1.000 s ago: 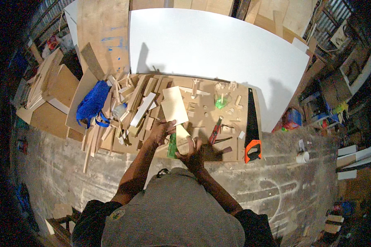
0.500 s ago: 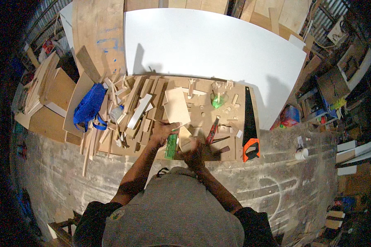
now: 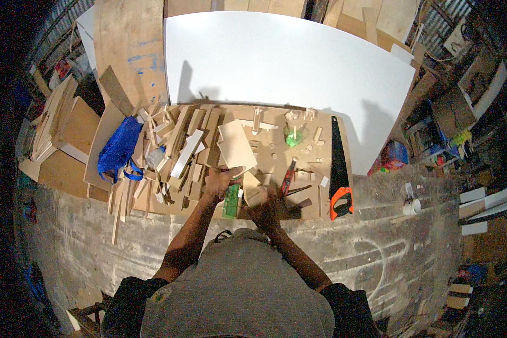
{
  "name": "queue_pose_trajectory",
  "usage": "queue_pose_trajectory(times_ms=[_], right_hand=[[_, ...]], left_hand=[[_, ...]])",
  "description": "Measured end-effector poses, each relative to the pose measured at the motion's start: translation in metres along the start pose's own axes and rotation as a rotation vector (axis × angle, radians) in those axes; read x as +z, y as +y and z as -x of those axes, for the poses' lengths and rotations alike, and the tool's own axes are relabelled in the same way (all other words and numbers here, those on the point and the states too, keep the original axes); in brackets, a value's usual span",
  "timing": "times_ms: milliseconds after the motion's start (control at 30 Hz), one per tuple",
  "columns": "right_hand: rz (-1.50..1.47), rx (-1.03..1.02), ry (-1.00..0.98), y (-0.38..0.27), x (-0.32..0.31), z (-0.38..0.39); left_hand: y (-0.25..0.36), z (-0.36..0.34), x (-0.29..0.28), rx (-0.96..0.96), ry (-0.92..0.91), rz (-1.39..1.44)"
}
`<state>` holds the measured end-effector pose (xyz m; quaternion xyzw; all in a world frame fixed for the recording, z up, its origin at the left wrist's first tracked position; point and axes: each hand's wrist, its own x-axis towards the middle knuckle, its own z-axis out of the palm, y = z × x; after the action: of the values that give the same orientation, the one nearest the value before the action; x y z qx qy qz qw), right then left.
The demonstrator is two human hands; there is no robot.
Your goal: Marking a wooden block with a pencil, using a hand saw to cut the block on a table, and handling various wood scraps in a workshop.
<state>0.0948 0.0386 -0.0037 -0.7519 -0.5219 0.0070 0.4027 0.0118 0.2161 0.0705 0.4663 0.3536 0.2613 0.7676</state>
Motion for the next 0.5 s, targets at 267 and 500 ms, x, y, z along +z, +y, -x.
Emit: queue_pose_trajectory(times_ms=[267,500], right_hand=[[0.0,-0.017,-0.005,-0.002,-0.01,0.0],[0.076,-0.068,0.038,-0.006,-0.014,0.008]], left_hand=[[-0.004,-0.008,0.005,-0.051,-0.009,-0.086],[-0.012,-0.019,0.001,-0.051,-0.099,-0.131]])
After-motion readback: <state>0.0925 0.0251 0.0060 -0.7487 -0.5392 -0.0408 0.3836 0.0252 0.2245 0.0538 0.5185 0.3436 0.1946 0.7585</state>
